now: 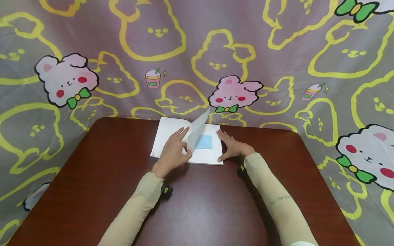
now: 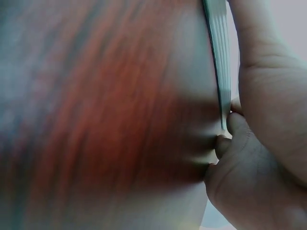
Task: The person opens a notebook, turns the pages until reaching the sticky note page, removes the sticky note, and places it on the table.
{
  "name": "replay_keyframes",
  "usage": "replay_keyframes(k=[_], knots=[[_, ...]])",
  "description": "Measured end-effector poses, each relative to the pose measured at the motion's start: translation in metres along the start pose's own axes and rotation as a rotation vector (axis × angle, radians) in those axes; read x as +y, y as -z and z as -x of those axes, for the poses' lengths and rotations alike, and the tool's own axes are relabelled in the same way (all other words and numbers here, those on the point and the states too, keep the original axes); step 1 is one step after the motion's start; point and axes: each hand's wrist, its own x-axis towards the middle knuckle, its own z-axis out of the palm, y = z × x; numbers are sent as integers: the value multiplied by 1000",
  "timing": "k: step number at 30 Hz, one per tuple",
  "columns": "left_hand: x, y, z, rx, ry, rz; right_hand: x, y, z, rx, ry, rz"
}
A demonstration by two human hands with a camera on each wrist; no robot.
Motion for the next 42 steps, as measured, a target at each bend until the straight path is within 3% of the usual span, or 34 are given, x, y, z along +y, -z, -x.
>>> replay_keyframes(k=[6,17,24,29,42], knots=[[-1,13,-6,47,17,22,2,-1,0,-31,-7,13],[6,42,-17,189,-50,-31,-3,7,2,-9,-15,5],[10,54,-16,137,-121,-189,-3,6,2,1,-2,-1],[9,60,-11,102,-142,-230,-3,2,2,-10,-1,-10],[-22,71,17,88,-14,-166,-3,2,0,-6,-2,-7]])
